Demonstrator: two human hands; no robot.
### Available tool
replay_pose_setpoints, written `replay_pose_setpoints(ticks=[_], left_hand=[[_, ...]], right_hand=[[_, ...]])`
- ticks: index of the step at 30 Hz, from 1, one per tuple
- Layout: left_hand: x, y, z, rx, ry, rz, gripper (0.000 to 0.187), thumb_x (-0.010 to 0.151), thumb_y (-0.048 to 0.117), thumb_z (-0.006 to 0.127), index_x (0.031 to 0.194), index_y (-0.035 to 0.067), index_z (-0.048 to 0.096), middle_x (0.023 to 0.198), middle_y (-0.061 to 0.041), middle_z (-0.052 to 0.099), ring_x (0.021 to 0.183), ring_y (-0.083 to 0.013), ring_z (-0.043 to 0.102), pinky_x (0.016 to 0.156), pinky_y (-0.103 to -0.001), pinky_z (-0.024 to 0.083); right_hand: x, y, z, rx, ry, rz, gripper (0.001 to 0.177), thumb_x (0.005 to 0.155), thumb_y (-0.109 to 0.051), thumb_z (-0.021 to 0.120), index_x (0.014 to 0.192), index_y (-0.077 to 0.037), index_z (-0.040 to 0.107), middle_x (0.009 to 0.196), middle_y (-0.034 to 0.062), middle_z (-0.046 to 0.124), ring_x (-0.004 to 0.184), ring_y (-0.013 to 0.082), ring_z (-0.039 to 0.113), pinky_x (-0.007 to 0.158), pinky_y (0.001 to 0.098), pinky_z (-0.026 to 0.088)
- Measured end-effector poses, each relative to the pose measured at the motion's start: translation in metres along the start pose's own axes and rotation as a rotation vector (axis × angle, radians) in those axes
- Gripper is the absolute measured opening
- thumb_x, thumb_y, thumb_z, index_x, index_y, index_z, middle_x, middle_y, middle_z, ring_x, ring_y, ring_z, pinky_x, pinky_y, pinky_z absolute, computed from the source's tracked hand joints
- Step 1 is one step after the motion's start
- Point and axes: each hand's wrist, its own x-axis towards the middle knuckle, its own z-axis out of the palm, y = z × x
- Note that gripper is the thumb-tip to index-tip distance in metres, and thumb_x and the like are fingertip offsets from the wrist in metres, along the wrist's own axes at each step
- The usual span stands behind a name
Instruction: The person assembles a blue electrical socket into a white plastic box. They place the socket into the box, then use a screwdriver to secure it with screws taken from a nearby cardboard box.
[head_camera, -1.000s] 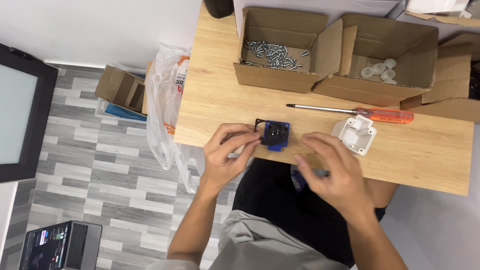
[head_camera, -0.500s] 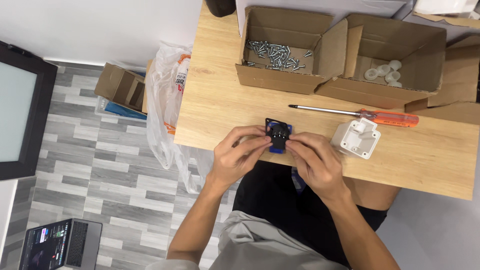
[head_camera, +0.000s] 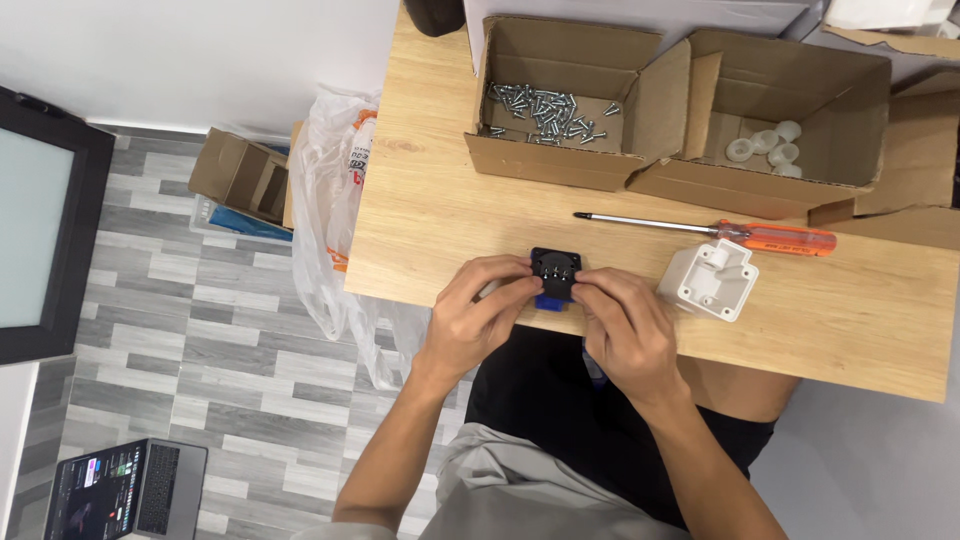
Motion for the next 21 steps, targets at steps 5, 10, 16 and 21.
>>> replay_pose_setpoints(ticks=[5, 10, 16, 21], left_hand=[[-0.001, 0.0, -0.003, 0.028, -0.032, 0.0, 0.009, 0.087, -0.001, 0.08, 0.094, 0.006, 0.081, 0.093, -0.01, 0.076, 0.091, -0.0281, 0.078, 0.083, -0.041, 0.067], [-0.001, 0.001, -0.006, 0.009, -0.087, -0.016, 0.006, 0.089, 0.001, 0.078, 0.094, 0.004, 0.08, 0.096, -0.013, 0.076, 0.096, -0.031, 0.078, 0.085, -0.043, 0.066], [-0.001, 0.0, -0.011, -0.023, -0.168, -0.028, 0.005, 0.089, 0.0, 0.078, 0.094, 0.002, 0.078, 0.107, -0.016, 0.076, 0.108, -0.0354, 0.075, 0.094, -0.047, 0.063], [-0.003, -0.002, -0.01, -0.022, -0.18, -0.016, 0.002, 0.092, 0.002, 0.075, 0.093, 0.002, 0.077, 0.109, -0.017, 0.076, 0.109, -0.0355, 0.075, 0.095, -0.046, 0.063]], right_hand=[[-0.004, 0.003, -0.001, 0.017, -0.03, -0.003, 0.007, 0.093, 0.009, 0.073, 0.097, 0.004, 0.075, 0.096, 0.0155, 0.073, 0.082, 0.033, 0.074, 0.073, 0.0431, 0.064], [-0.007, 0.005, -0.004, 0.019, -0.092, 0.017, 0.004, 0.097, 0.002, 0.072, 0.098, 0.001, 0.075, 0.098, 0.0136, 0.071, 0.087, 0.0331, 0.074, 0.078, 0.0427, 0.063], [-0.008, 0.008, -0.006, 0.05, -0.14, 0.049, 0.002, 0.097, -0.001, 0.071, 0.098, 0.0, 0.073, 0.101, 0.0128, 0.07, 0.097, 0.0344, 0.075, 0.084, 0.0435, 0.062], [-0.008, 0.004, -0.008, 0.05, -0.146, 0.081, 0.004, 0.098, -0.004, 0.071, 0.098, -0.001, 0.074, 0.1, 0.0112, 0.071, 0.1, 0.0338, 0.075, 0.086, 0.0424, 0.062]])
